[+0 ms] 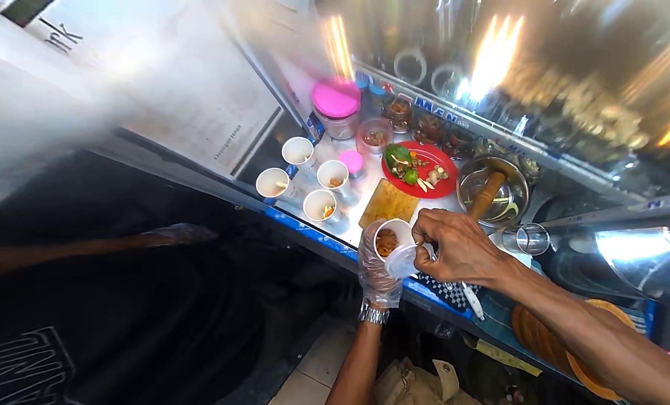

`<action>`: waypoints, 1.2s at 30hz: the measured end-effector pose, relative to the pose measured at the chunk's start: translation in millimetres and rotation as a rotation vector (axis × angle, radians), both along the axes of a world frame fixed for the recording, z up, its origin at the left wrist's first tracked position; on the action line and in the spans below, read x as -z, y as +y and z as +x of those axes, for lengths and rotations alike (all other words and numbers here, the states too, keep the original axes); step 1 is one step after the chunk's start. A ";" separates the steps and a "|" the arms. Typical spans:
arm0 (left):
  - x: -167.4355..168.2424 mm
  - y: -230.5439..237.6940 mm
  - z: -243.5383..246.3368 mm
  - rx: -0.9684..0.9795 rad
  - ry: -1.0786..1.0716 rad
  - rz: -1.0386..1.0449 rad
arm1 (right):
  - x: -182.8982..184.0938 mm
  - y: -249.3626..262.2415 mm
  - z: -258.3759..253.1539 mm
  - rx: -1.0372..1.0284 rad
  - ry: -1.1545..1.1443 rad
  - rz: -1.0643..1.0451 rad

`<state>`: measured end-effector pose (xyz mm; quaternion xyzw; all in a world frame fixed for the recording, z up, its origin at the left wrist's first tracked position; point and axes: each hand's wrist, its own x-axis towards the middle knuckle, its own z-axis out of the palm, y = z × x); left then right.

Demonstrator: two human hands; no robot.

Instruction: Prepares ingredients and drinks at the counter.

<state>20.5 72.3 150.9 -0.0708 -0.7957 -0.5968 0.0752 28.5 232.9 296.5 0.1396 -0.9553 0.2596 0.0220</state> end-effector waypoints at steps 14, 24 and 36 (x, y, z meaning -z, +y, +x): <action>-5.2 -12.4 -2.0 -0.105 0.211 0.205 | -113.8 103.8 -14.4 0.310 0.281 -0.352; -15.4 -13.1 0.3 -0.145 0.172 0.202 | -61.0 201.6 -60.9 0.596 0.128 0.318; 36.5 -32.4 0.8 -0.399 -0.011 -0.088 | 85.4 4.0 -25.7 0.201 -0.166 0.000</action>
